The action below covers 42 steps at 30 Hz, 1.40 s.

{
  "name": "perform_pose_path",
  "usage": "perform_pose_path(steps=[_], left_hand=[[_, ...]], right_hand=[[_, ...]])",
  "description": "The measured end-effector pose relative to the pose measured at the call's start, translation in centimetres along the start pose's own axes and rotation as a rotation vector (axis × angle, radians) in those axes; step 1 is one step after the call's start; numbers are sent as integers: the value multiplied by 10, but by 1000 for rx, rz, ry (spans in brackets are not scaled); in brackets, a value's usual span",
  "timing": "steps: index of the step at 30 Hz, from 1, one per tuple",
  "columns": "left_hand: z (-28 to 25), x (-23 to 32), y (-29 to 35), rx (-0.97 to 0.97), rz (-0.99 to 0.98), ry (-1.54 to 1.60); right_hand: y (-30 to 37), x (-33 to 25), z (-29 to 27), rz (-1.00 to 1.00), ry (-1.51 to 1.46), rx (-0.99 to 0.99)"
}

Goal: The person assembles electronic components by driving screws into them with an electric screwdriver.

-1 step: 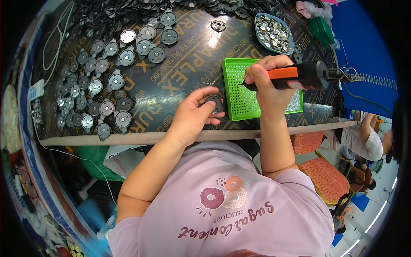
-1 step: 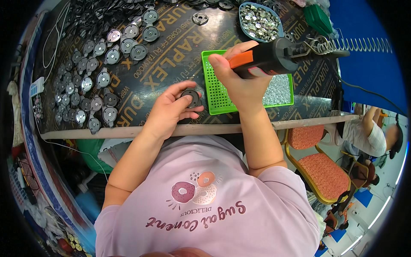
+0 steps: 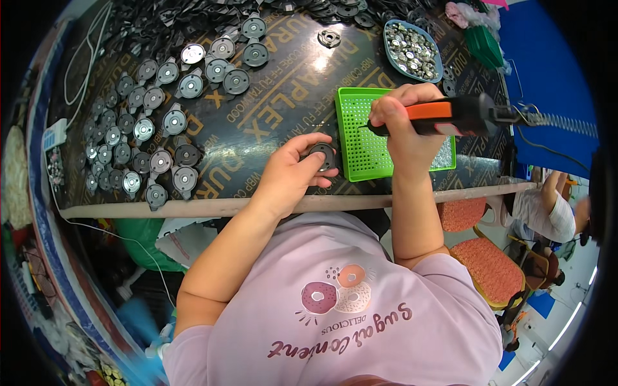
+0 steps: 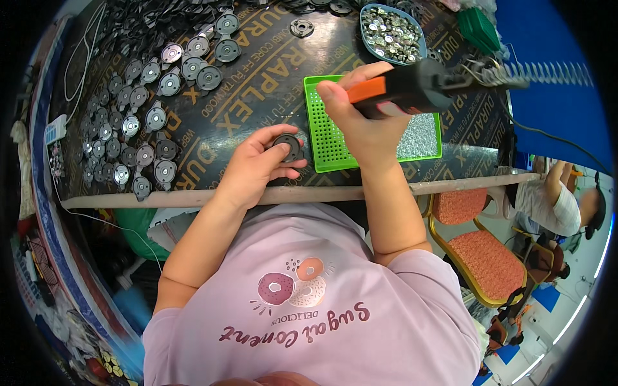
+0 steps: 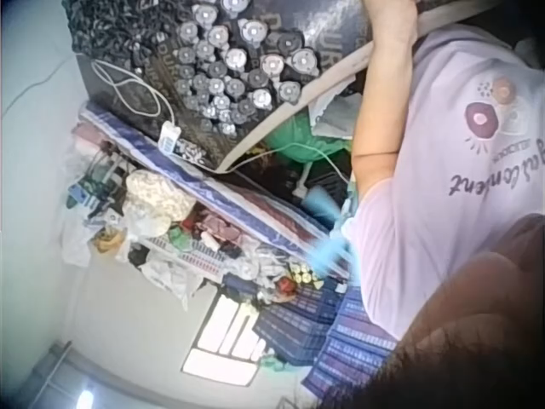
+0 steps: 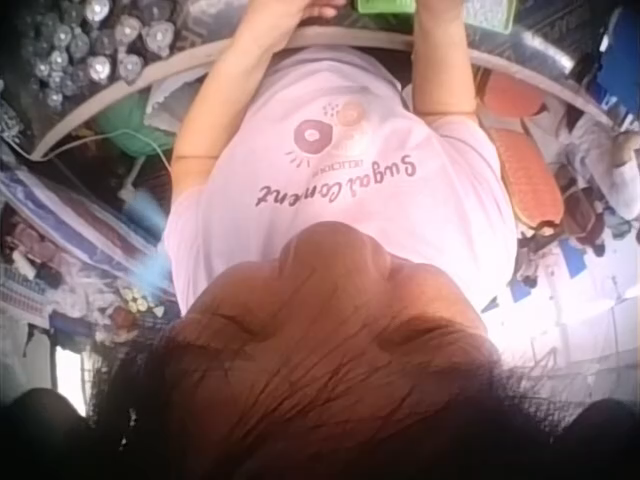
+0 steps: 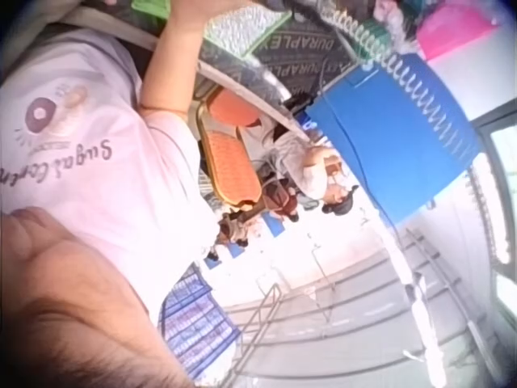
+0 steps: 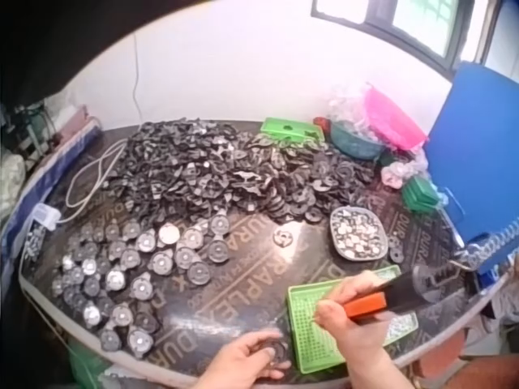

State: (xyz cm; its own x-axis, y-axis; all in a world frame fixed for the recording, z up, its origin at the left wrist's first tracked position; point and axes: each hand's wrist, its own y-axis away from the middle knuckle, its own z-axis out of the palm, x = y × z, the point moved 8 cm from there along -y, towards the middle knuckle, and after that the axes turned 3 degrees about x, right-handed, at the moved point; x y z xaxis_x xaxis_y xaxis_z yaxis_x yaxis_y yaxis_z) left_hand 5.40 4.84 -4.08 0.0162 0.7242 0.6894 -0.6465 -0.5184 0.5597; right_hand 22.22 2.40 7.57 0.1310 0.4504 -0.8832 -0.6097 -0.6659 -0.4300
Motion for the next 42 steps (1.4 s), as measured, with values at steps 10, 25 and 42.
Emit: perform_pose_path(steps=[10, 25, 42], left_hand=[[0, 1, -2, 10, -22, -17], [-2, 0, -3, 34, -17, 7], [1, -2, -5, 20, 97, -53]], right_hand=[[15, -28, 41, 44, -454, -236], [26, -19, 59, 19, -236, -348], [34, -20, 59, -13, -107, -268]])
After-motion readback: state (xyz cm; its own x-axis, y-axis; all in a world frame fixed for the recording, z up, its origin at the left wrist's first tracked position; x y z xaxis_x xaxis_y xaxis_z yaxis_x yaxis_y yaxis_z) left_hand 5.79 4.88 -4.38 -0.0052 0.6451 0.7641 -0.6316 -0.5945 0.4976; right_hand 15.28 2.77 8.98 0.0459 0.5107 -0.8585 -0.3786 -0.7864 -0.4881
